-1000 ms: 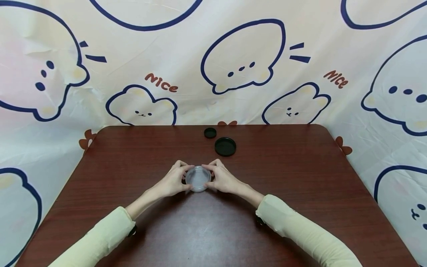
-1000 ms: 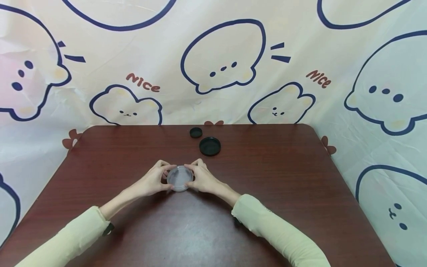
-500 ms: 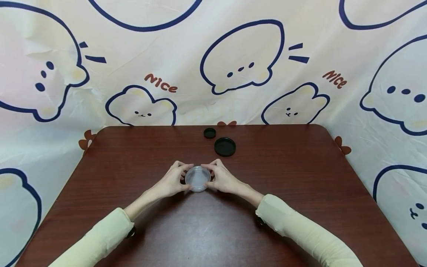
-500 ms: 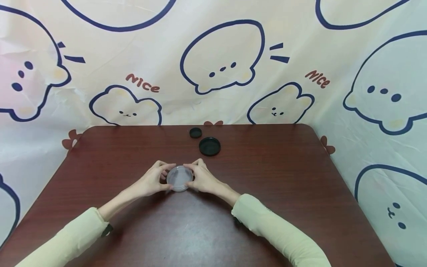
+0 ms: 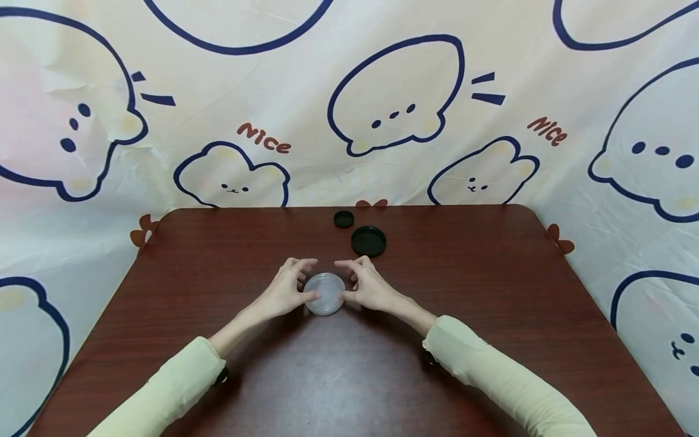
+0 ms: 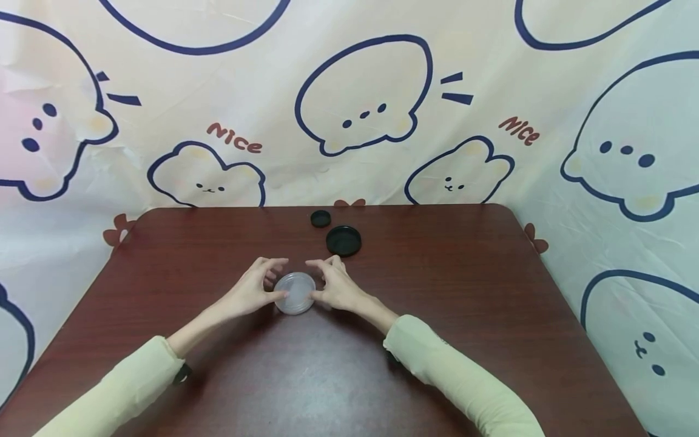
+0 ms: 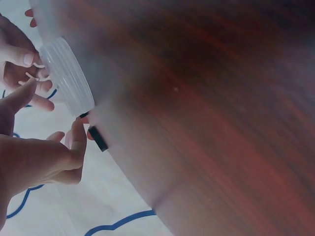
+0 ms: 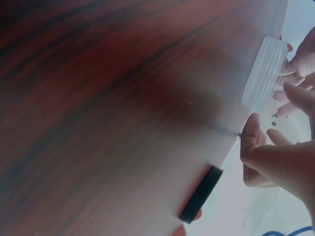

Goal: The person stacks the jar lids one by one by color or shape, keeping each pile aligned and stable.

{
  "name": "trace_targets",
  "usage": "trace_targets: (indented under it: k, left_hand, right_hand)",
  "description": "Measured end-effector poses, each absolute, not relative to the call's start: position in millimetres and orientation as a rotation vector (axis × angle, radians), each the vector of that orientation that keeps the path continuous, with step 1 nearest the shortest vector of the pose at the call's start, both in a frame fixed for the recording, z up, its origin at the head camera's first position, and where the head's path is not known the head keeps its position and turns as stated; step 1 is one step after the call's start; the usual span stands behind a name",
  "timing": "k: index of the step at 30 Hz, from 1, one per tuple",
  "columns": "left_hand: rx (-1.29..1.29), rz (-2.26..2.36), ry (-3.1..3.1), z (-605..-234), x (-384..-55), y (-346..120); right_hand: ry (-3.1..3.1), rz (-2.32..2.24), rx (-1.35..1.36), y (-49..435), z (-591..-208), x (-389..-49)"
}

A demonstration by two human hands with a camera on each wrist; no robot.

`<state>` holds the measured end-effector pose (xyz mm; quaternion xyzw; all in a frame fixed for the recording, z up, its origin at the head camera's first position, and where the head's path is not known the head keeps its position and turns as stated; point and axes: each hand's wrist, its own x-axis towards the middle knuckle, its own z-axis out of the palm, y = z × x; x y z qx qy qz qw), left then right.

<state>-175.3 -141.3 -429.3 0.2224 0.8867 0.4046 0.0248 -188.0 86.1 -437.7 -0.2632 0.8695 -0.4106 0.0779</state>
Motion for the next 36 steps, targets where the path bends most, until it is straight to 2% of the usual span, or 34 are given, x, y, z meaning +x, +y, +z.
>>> trace_targets:
  k: [14, 36]
  left_hand:
    - [0.604, 1.334, 2.668, -429.3, -205.3, -122.2]
    - [0.542, 1.094, 2.654, -429.6, -262.0, -67.3]
  right_hand:
    - [2.643, -1.256, -0.668, 118.0, -448.4, -204.9]
    - [2.777, -1.200, -0.494, 158.6, -448.1, -254.3]
